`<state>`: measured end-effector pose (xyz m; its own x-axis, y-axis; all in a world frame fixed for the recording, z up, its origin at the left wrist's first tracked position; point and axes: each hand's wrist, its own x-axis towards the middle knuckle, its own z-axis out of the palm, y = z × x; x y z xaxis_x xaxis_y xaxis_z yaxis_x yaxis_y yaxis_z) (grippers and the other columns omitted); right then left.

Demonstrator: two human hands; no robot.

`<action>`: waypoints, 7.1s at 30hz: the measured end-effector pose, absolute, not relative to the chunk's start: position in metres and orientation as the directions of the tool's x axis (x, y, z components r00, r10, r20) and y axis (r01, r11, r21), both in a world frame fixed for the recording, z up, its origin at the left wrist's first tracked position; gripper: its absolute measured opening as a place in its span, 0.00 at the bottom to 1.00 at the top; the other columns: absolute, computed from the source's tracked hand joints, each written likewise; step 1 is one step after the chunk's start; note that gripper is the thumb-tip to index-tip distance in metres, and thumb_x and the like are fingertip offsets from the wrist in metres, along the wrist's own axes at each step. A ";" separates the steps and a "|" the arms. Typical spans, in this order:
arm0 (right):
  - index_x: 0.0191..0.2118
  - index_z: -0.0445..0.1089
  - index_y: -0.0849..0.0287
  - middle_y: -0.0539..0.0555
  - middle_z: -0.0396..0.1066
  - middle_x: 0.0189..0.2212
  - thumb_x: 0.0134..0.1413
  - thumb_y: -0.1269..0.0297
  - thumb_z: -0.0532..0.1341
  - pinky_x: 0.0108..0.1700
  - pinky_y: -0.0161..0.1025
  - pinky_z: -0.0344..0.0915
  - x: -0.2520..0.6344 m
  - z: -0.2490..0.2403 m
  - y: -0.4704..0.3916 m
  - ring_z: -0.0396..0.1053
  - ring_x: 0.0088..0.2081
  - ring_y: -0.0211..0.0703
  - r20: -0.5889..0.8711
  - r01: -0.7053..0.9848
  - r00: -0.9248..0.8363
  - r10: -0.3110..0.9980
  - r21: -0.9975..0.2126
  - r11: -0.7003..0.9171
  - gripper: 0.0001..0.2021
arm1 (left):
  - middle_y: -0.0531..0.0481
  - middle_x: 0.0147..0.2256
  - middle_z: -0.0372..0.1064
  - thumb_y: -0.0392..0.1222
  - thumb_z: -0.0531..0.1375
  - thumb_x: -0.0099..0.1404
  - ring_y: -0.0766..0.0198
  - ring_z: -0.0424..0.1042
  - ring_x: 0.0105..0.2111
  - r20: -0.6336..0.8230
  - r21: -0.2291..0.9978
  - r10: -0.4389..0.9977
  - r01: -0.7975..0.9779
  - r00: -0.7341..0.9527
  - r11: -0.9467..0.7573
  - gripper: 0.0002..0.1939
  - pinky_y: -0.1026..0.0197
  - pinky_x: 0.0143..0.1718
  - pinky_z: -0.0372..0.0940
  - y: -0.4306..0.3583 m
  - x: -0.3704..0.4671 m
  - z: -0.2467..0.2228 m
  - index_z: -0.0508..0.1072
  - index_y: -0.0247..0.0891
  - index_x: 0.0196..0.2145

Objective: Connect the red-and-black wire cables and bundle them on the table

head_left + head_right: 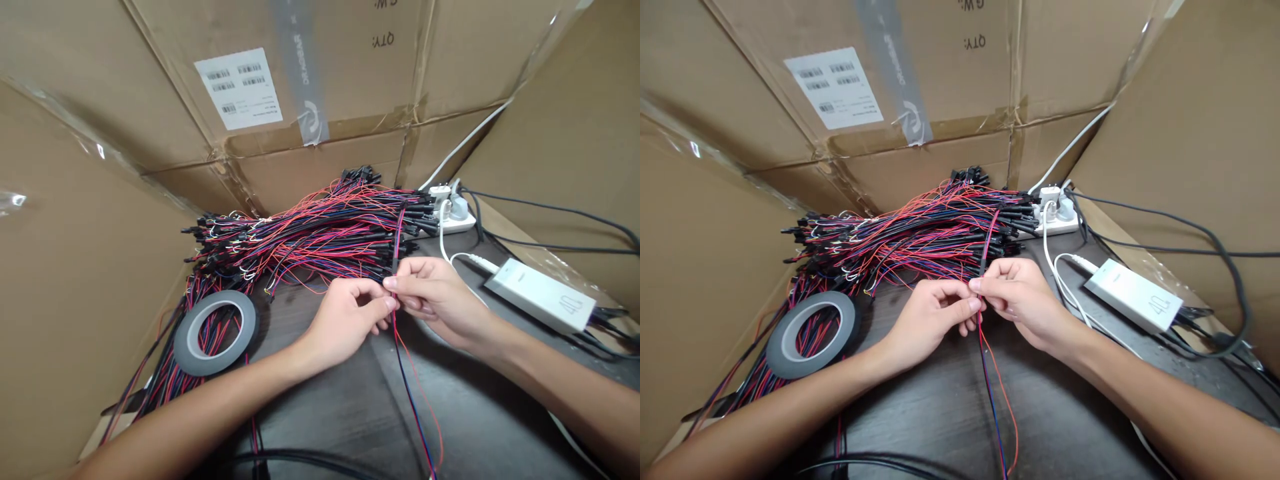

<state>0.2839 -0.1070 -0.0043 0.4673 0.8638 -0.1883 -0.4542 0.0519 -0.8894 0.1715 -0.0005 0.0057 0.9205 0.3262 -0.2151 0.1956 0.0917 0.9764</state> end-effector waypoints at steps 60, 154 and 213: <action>0.13 0.62 0.63 0.44 0.53 0.12 0.34 0.76 0.72 0.11 0.24 0.43 0.344 0.012 -0.117 0.44 0.13 0.23 -0.132 -0.456 0.662 0.738 -0.853 0.256 0.17 | 0.55 0.17 0.65 0.43 0.68 0.48 0.71 0.62 0.19 -0.366 0.931 0.165 0.359 0.916 0.069 0.11 0.66 0.22 0.53 -0.019 0.164 -0.004 0.71 0.33 0.20; 0.21 0.71 0.63 0.48 0.63 0.13 0.37 0.64 0.73 0.16 0.29 0.38 0.318 0.015 -0.120 0.50 0.14 0.27 -0.251 -0.366 0.285 0.925 -0.921 -0.137 0.11 | 0.46 0.28 0.73 0.30 0.62 0.55 0.66 0.75 0.22 -0.130 0.975 0.164 0.096 0.978 0.201 0.04 0.64 0.25 0.71 0.002 0.168 0.011 0.78 0.29 0.29; 0.17 0.67 0.63 0.49 0.63 0.10 0.33 0.64 0.75 0.14 0.27 0.43 0.314 0.012 -0.116 0.58 0.13 0.28 -0.219 -0.332 0.437 0.873 -0.941 -0.070 0.15 | 0.40 0.44 0.75 0.25 0.63 0.56 0.56 0.79 0.38 -0.214 0.814 -0.093 0.230 0.972 0.533 0.18 0.57 0.37 0.76 0.011 0.169 0.006 0.79 0.35 0.43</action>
<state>0.3139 -0.1155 0.0115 0.4367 0.8726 -0.2188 -0.3318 -0.0698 -0.9408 0.1686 0.0114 0.0063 0.9724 -0.0934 -0.2137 0.2301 0.5329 0.8143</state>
